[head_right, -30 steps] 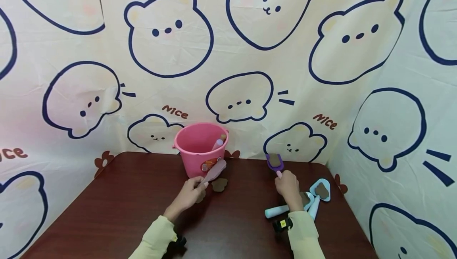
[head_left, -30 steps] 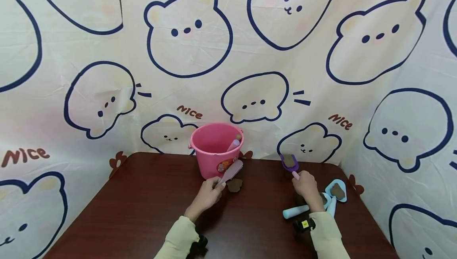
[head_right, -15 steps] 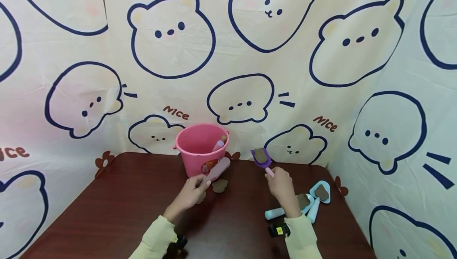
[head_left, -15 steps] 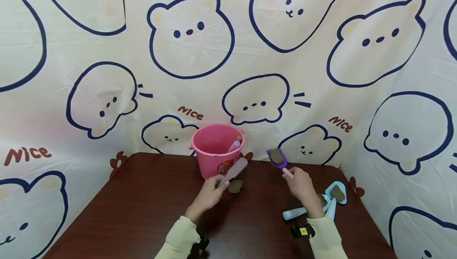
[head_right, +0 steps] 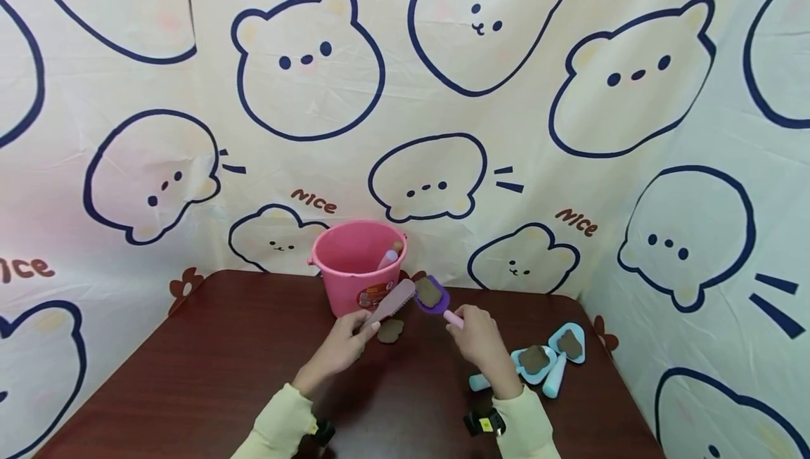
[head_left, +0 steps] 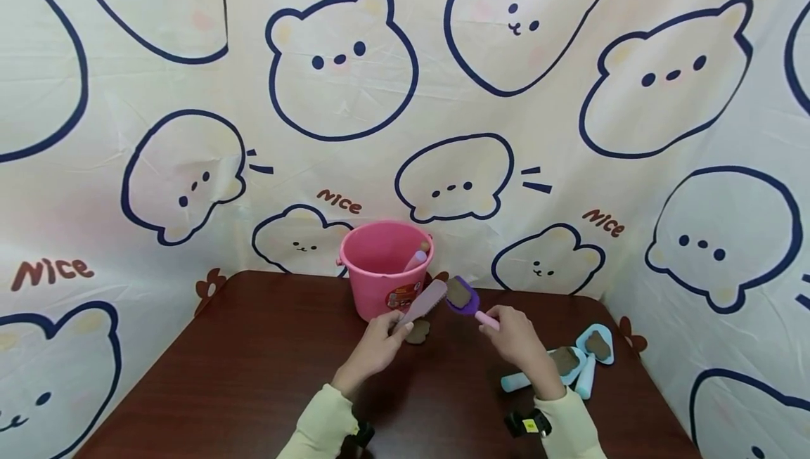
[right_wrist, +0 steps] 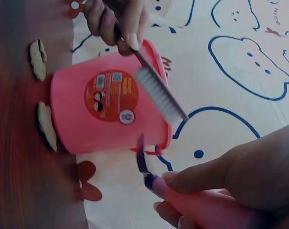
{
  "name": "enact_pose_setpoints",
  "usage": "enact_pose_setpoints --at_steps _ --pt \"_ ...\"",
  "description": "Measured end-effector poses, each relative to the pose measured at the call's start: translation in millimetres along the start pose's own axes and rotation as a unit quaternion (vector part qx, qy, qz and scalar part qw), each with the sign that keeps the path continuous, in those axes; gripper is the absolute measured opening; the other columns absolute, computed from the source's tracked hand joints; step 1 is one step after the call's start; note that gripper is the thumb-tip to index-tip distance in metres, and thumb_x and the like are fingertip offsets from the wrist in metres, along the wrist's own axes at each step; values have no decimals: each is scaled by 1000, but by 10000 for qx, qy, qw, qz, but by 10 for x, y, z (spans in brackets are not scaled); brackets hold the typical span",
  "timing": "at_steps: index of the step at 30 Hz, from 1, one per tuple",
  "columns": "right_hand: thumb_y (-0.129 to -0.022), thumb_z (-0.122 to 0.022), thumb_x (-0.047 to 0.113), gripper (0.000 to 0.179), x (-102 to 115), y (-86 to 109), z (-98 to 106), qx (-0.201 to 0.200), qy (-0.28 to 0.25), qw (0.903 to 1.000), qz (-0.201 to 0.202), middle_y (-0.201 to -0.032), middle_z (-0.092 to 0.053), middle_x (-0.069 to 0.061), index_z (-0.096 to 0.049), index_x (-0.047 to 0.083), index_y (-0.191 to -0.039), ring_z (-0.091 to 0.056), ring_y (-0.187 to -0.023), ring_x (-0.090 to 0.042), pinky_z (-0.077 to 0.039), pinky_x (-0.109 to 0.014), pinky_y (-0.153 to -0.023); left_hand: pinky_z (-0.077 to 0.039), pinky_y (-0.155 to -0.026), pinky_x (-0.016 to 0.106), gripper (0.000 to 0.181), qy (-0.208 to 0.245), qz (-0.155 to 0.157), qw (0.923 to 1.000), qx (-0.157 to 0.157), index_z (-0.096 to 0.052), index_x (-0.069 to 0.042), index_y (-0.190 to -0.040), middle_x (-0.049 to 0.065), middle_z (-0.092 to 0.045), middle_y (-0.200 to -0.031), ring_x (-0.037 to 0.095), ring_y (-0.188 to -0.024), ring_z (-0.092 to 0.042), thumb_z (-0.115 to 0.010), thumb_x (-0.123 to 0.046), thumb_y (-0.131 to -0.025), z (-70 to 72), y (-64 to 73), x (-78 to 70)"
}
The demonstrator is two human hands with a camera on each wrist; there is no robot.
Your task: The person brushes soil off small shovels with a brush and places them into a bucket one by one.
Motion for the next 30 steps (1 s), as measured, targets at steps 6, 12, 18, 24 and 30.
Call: enact_pose_setpoints --at_steps 6,12,18,24,30 --pt "-89 -77 9 23 57 32 -113 234 -101 9996 144 -92 -67 -11 -68 -1 -107 -57 -75 -21 -53 -40 -72 -39 -54 22 21 75 -103 9998 182 -64 -2 -106 0 -50 -75 7 -60 -44 -58 -22 -104 -117 37 -26" --pt "-89 -78 10 24 110 54 -173 406 -204 9989 144 -92 -67 -10 -68 0 -108 -57 -75 -20 -55 -40 -71 -35 -50 22 19 -158 -10 9997 182 -64 -10 -99 -3 -48 -72 7 -57 -44 -58 -27 -104 -229 52 -37" --pt "-89 -78 10 25 175 81 -192 560 -383 9976 130 -89 -66 -9 -67 0 -108 -57 -73 -20 -56 -39 -69 -38 -52 23 19 -35 -77 9997 242 -63 -7 -98 -2 -49 -73 8 -58 -45 -59 -24 -104 -282 48 -47" --pt "-89 -78 11 25 213 99 -190 629 -391 9971 194 -88 -65 -8 -67 0 -108 -57 -73 -20 -55 -38 -69 -39 -51 24 20 1 17 9992 395 -64 -6 -105 -1 -51 -74 9 -58 -47 -59 -25 -104 -310 59 -36" --pt "-88 -79 11 26 234 124 -155 634 -341 9972 181 -89 -66 -7 -68 1 -109 -58 -74 -20 -57 -40 -71 -38 -50 23 17 -53 28 9994 341 -64 -7 -102 -1 -51 -73 9 -57 -47 -59 -24 -103 -305 56 -18"
Point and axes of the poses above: each hand's wrist, its own y-axis away from the middle knuckle, its own z-axis out of the back of the hand, x = y × z, the point moved 1 cm from there along -y, towards the middle knuckle
